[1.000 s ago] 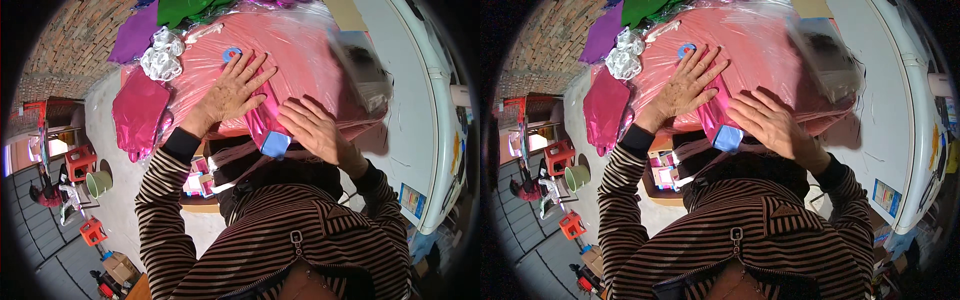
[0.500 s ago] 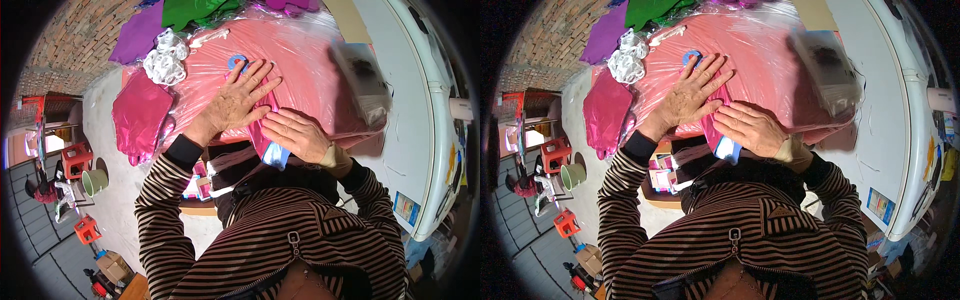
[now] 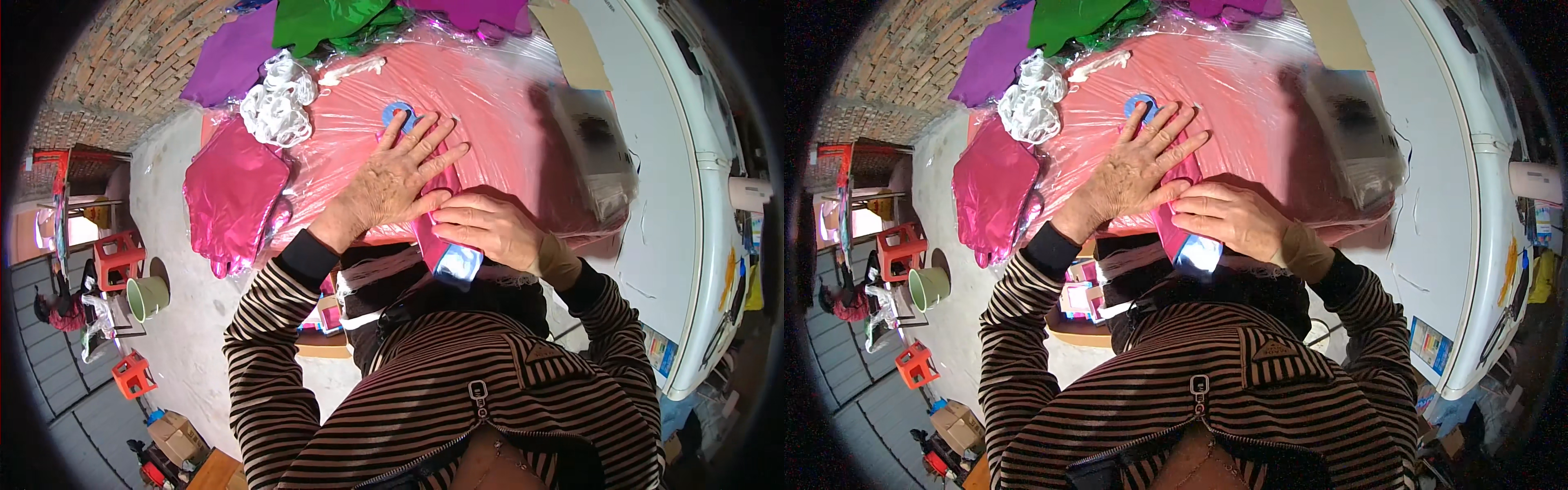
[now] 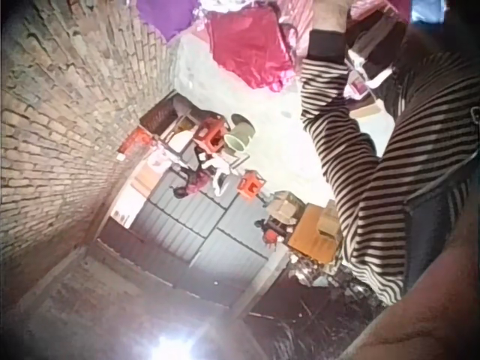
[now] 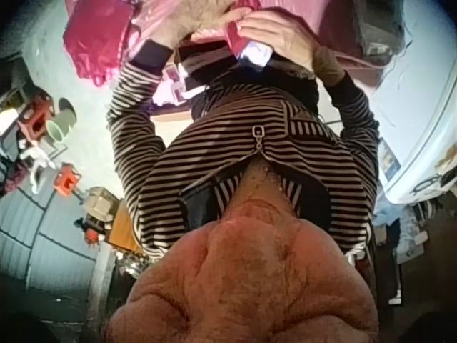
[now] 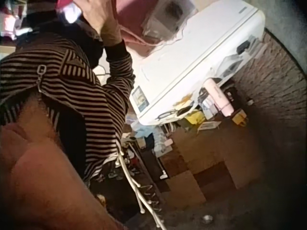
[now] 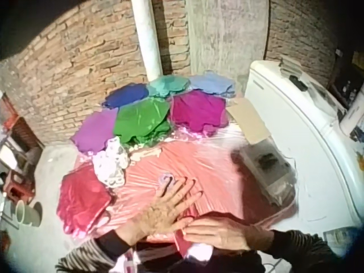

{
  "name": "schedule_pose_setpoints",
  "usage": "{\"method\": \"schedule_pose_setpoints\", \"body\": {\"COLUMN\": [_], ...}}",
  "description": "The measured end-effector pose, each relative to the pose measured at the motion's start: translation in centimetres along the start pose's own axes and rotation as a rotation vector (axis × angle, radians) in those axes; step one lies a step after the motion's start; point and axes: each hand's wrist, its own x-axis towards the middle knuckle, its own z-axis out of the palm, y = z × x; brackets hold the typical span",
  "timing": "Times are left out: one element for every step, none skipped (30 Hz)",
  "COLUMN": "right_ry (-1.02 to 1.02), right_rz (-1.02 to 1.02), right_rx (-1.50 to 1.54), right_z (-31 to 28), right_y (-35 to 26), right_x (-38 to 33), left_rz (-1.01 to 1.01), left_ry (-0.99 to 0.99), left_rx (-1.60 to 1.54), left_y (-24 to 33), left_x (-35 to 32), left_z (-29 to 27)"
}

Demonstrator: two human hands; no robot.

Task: The person folds a deflated foil balloon by hand, places it onto a cardboard packaging card, fits it into a plastic sleeve, and then sorts other deflated balloons on the table.

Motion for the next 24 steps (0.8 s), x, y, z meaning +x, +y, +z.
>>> {"method": "schedule_pose_setpoints", "body": {"right_ry": [-0.006, 0.004, 0.014, 0.024, 0.018, 0.027, 0.036, 0.046, 0.044, 0.051, 0.058, 0.066, 0.066, 0.06, 0.055, 0.05, 0.05, 0.064, 0.078, 0.091, 0.093, 0.084, 0.074, 0.065], "right_rz": [0.005, 0.011, 0.016, 0.021, 0.024, 0.028, 0.031, 0.034, 0.037, 0.023, 0.009, -0.006, -0.003, -0.012, -0.02, -0.026, -0.022, 0.05, 0.121, 0.191, 0.192, 0.205, 0.217, 0.23], "right_rx": [0.002, -0.019, -0.039, -0.059, -0.056, -0.055, -0.054, -0.053, -0.052, -0.066, -0.079, -0.092, -0.091, -0.097, -0.103, -0.11, -0.109, -0.165, -0.22, -0.276, -0.275, -0.287, -0.298, -0.309], "right_z": [-0.2, -0.3, -0.4, -0.4, -0.3, 0.0, 0.2, 0.5, 0.7, 0.9, 1.1, 1.1, 1.1, 1.0, 1.0, 1.0, 0.9, 0.5, 0.1, 0.0, 0.1, 0.2, 0.2, 0.3], "right_y": [-0.1, -0.2, -0.3, -0.4, -0.4, -0.4, -0.4, -0.4, -0.5, -0.5, -0.5, -0.5, -0.6, -0.7, -0.7, -0.8, -0.7, -0.7, -0.6, -0.5, -0.4, -0.2, -0.1, 0.0], "right_x": [0.1, 0.3, 0.5, 0.5, 0.3, 0.1, -0.1, -0.4, -0.6, -0.9, -1.3, -1.6, -1.9, -2.1, -2.4, -2.6, -2.4, -1.8, -1.1, -0.6, -0.4, -0.2, 0.0, 0.0], "left_rz": [0.001, 0.001, 0.001, -0.001, -0.004, -0.006, -0.007, -0.008, -0.009, -0.008, -0.009, -0.009, -0.009, -0.01, -0.01, -0.007, -0.006, -0.005, -0.005, -0.003, -0.006, -0.009, -0.013, -0.012], "left_ry": [0.007, 0.014, 0.02, 0.022, 0.02, 0.019, 0.017, 0.017, 0.017, 0.017, 0.017, 0.016, 0.013, 0.01, 0.006, 0.004, 0.003, 0.003, 0.002, 0.001, -0.001, -0.004, -0.006, -0.007], "left_rx": [0.007, 0.013, 0.02, 0.013, 0.008, 0.005, 0.002, -0.002, -0.009, -0.015, -0.02, -0.023, -0.022, -0.021, -0.02, -0.023, -0.024, -0.025, -0.025, -0.027, -0.025, -0.023, -0.021, -0.021], "left_y": [-0.1, -0.2, -0.3, -0.3, -0.3, -0.3, -0.3, -0.2, -0.2, -0.2, -0.1, -0.1, -0.1, -0.1, -0.1, -0.1, -0.1, -0.1, 0.0, 0.0, 0.1, 0.1, 0.1, 0.1], "left_x": [0.1, 0.2, 0.2, 0.2, 0.2, 0.1, 0.1, 0.1, 0.2, 0.3, 0.2, 0.2, 0.2, 0.2, 0.2, 0.2, 0.2, 0.2, 0.3, 0.3, 0.3, 0.3, 0.3, 0.3], "left_z": [0.0, 0.1, 0.1, 0.2, 0.2, 0.2, 0.2, 0.1, 0.1, 0.0, 0.0, 0.0, 0.0, -0.1, -0.1, -0.2, -0.2, -0.4, -0.4, -0.3, -0.3, -0.4, -0.4, -0.4]}}
